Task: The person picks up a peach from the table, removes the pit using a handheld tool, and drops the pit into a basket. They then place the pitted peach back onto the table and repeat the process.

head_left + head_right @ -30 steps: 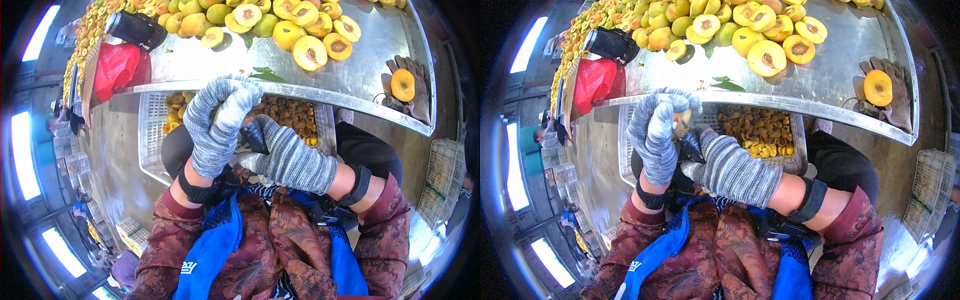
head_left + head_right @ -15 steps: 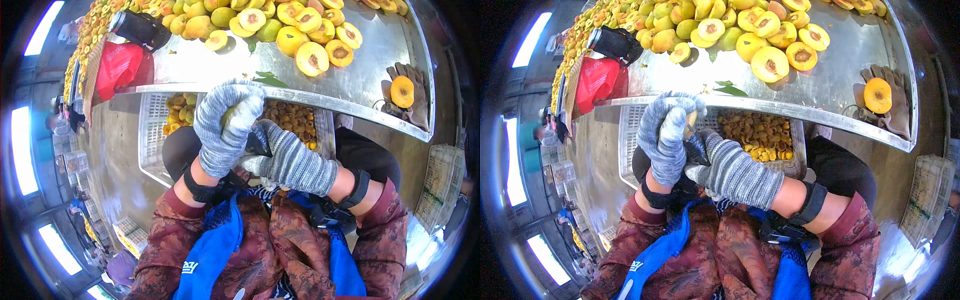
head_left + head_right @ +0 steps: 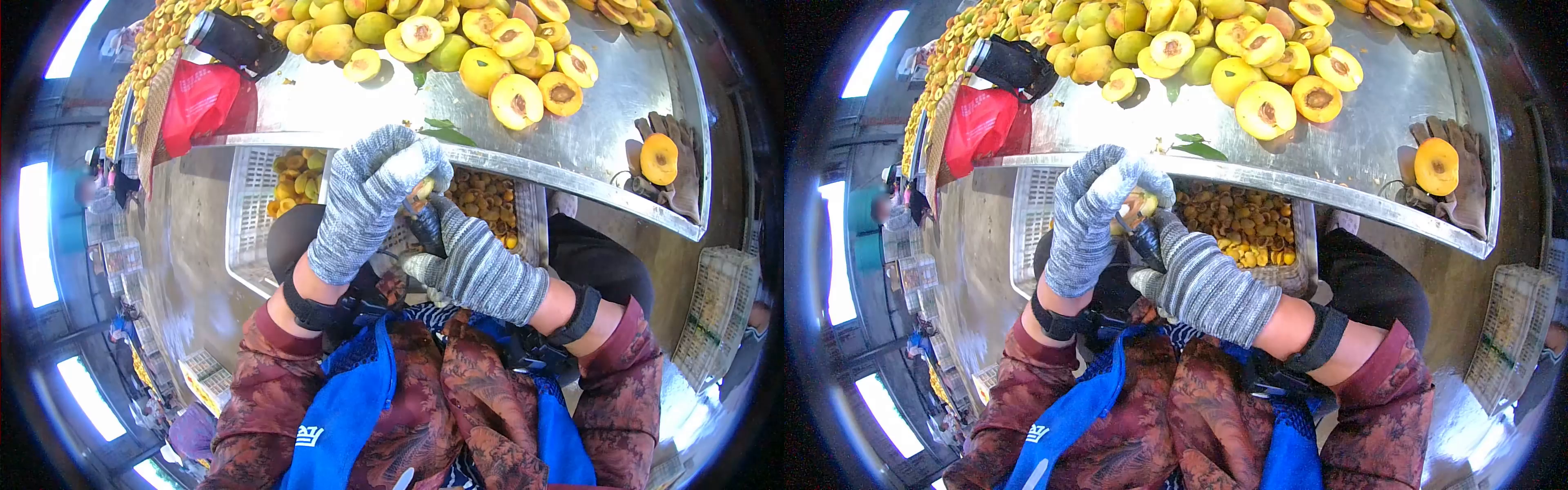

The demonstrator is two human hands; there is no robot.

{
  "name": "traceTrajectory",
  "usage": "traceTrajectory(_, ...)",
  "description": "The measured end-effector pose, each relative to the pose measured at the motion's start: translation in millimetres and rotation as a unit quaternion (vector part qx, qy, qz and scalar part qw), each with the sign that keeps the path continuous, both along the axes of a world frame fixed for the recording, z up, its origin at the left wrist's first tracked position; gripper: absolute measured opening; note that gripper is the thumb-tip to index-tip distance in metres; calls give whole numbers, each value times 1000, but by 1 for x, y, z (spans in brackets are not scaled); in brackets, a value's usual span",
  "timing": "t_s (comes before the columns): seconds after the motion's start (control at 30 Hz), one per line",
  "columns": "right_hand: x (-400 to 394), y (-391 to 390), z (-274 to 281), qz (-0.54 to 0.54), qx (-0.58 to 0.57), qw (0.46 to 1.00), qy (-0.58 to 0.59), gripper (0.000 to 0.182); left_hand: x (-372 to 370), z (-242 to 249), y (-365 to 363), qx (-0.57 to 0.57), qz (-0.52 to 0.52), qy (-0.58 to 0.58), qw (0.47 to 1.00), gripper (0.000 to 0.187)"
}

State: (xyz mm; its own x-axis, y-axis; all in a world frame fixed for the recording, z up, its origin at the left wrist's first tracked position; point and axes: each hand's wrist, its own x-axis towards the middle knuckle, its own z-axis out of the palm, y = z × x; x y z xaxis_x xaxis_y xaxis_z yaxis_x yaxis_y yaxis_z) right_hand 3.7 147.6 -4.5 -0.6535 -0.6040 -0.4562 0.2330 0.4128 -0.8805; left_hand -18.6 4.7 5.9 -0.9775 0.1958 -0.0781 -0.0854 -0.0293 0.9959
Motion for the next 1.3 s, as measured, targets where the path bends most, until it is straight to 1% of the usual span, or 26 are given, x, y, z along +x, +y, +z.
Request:
traceTrajectory(0.03,3,0,-10,-29,-114,989,-95,63,-1,2,1,1,0,0,1000,24)
traceTrajectory(0.07,6,-2,-19,-57,-225,954,-188,60,-2,4,1,-49,2,10,999,24)
traceTrajectory(0.1,9,-5,-27,-56,-225,954,-188,60,-2,4,1,-99,5,19,995,24)
traceTrajectory(0.13,10,-8,-32,-62,-258,948,-175,56,-2,1,3,-49,26,23,998,24)
traceTrajectory(0.17,12,-9,-36,-69,-291,941,-160,51,-2,3,3,-49,27,23,998,24)
traceTrajectory(0.2,12,-10,-36,-69,-290,941,-160,51,-3,9,4,-83,8,23,996,22)
traceTrajectory(0.23,13,-10,-36,-91,-277,951,-106,48,-5,13,4,-116,-11,23,993,21)
traceTrajectory(0.27,13,-10,-35,-113,-261,957,-51,44,-5,10,3,-115,-11,23,993,21)
traceTrajectory(0.3,12,-9,-33,-112,-261,958,-51,44,-7,6,0,-86,-26,-1,996,20)
traceTrajectory(0.37,10,-8,-29,-82,-182,975,-99,53,-13,5,-3,-56,-39,-24,997,19)
traceTrajectory(0.4,11,-8,-29,-79,-181,975,-101,53,-16,8,-4,-70,-71,-55,993,20)
traceTrajectory(0.43,13,-9,-30,-97,-235,958,-131,43,-19,11,-4,-84,-103,-86,987,20)
traceTrajectory(0.47,13,-9,-30,-116,-289,937,-159,33,-20,12,-5,-75,-115,-79,987,26)
traceTrajectory(0.5,12,-9,-29,-115,-287,937,-160,33,-22,16,-4,-74,-114,-79,988,26)
traceTrajectory(0.57,8,-6,-23,-98,-296,935,-170,32,-25,28,-3,-174,-121,-60,975,32)
traceTrajectory(0.63,8,-6,-21,-97,-294,932,-187,32,-24,24,-2,-165,-111,-38,979,37)
traceTrajectory(0.7,6,-4,-16,-97,-292,929,-205,31,-26,17,-4,-141,-124,-77,979,34)
traceTrajectory(0.77,2,1,-8,-69,-229,953,-187,28,-24,7,-5,-113,-118,-69,984,31)
traceTrajectory(0.83,1,1,-13,-43,-213,951,-220,32,-23,1,-5,-83,-112,-59,988,29)
traceTrajectory(0.9,9,-6,-25,-109,-277,945,-137,30,-20,-2,-5,-63,-99,-40,992,25)
traceTrajectory(0.93,7,-7,-23,-107,-242,959,-99,31,-19,-2,-4,-60,-97,-41,993,25)
traceTrajectory(0.97,7,-7,-23,-105,-240,960,-99,31,-18,0,-1,-60,-73,-31,995,25)
traceTrajectory(1.03,5,-8,-21,-106,-309,929,-175,30,-18,1,1,-58,-48,-16,997,25)
traceTrajectory(1.1,3,-5,-12,-92,-291,932,-197,28,-16,-1,1,-8,-14,-12,1000,28)
traceTrajectory(1.17,1,-6,-10,-87,-280,927,-232,26,-16,-1,-3,-14,-23,-1,1000,30)
traceTrajectory(1.3,2,-15,-15,-80,-284,942,-158,25,-11,3,-6,29,12,-11,999,26)
